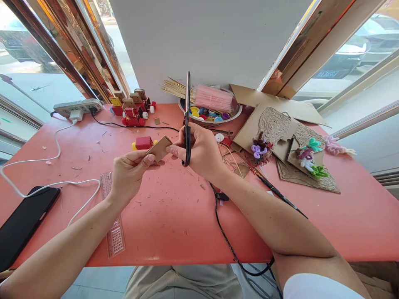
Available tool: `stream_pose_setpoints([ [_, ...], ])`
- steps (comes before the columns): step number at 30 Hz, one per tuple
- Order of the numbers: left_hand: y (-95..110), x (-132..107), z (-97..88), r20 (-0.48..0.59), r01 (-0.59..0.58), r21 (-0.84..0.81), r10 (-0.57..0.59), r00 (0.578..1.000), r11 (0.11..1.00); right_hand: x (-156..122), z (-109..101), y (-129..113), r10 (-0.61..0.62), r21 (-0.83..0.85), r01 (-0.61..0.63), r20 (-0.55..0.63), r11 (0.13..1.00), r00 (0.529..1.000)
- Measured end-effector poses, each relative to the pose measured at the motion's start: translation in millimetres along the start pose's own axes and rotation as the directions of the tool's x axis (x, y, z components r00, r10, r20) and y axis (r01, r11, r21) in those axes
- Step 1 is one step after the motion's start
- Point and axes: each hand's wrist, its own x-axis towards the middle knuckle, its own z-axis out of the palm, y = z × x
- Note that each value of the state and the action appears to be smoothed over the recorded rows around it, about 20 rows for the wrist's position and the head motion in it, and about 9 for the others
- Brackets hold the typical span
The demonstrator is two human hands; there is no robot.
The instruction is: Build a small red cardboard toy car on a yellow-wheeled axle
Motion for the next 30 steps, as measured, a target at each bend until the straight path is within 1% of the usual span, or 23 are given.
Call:
stream_pose_setpoints([
  [6, -1.4, -1.6, -0.6, -0.009, -0.023, 0.009, 0.023, 1.0, 1.0, 1.2, 0.1, 0.0, 0.039, 0.029, -0.039, 0.022, 0.999, 0.999],
  [15, 0.7, -3.4, -0.5, -0.011, -0.057, 0.036, 0.058, 0.998, 0.998, 1.8, -0.8, 4.9, 0.053, 0.087, -0.055, 0.025, 0.995, 0.998],
  [24, 3.0, -4.6, 0.5, -0.013, -0.08, 0.038, 0.081, 0.997, 0.996, 0.7, 0.2, 7.0, 0.053, 0.09, -0.054, 0.017, 0.994, 0.998],
  [30, 3.7, -8.3, 3.5, -0.047, -0.136, 0.059, 0.139, 0.989, 0.989, 1.8, -0.3, 6.7, 0.041, 0.074, -0.043, 0.039, 0.996, 0.998],
])
